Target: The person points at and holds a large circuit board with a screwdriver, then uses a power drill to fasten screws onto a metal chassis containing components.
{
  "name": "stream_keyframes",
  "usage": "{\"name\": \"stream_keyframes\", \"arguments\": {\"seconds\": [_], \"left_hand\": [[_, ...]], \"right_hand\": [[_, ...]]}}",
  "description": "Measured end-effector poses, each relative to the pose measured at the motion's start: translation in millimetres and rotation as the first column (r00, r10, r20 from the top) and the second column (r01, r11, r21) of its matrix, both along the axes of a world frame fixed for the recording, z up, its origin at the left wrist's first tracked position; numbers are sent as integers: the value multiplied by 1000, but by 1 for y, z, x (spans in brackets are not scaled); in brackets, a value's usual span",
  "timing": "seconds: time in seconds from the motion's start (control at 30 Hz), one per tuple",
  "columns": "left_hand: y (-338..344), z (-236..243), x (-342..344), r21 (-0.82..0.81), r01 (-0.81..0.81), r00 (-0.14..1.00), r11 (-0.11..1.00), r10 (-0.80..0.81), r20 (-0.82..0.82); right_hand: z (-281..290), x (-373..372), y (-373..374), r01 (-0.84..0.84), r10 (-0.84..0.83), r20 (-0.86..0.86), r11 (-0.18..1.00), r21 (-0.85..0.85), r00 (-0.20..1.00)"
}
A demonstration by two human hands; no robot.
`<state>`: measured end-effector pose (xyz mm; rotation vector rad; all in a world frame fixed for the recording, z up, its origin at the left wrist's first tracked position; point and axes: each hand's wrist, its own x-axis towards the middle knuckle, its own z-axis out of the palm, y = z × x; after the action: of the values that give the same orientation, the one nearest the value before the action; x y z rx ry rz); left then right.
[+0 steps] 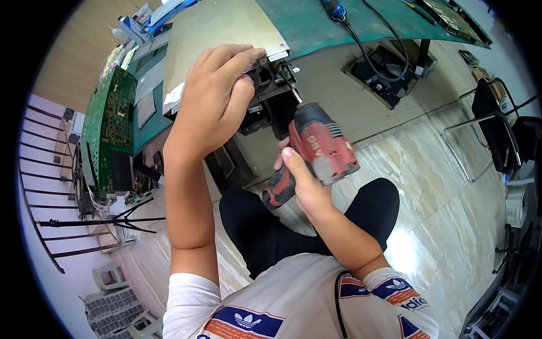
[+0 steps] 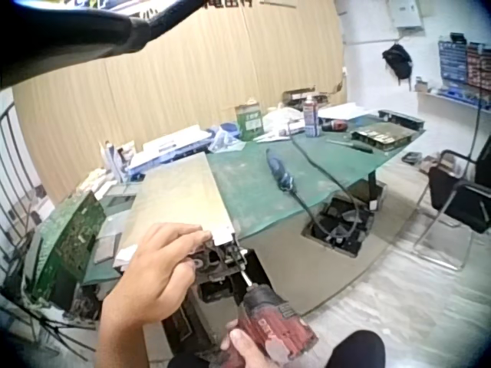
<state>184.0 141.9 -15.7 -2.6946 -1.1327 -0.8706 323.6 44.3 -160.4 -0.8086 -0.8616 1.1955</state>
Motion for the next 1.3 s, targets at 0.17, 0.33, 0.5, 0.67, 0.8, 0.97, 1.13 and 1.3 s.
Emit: {"name": "stream_keyframes", "arguments": {"seconds": [0.17,0.33,0.5,0.67,0.8,0.97,1.13,1.3], "left_hand": [[-2,7,1,-31,-4,1000,1000,3,-15],[12,17,6,-77,-52,998,996,49,-34],[34,0,23,33,-99,994,995,97,47],[35,-2,23,-45,-86,989,995,91,118],[32,0,22,-126,-73,985,989,92,146],[32,-3,22,-127,-72,986,989,89,139],[34,-1,20,-129,-60,989,990,76,124],[34,-1,16,-118,-45,992,992,58,113]], "right_hand": [[-18,15,9,92,-142,399,985,143,906],[-2,28,9,123,-213,486,970,209,847],[-7,12,6,167,-213,419,975,145,883],[-5,10,7,176,-244,460,967,186,854],[-5,11,6,181,-253,444,963,199,859],[-5,15,6,176,-253,481,964,200,839],[-3,12,8,234,-314,426,945,230,848],[-6,12,6,192,-254,359,961,199,898]]}}
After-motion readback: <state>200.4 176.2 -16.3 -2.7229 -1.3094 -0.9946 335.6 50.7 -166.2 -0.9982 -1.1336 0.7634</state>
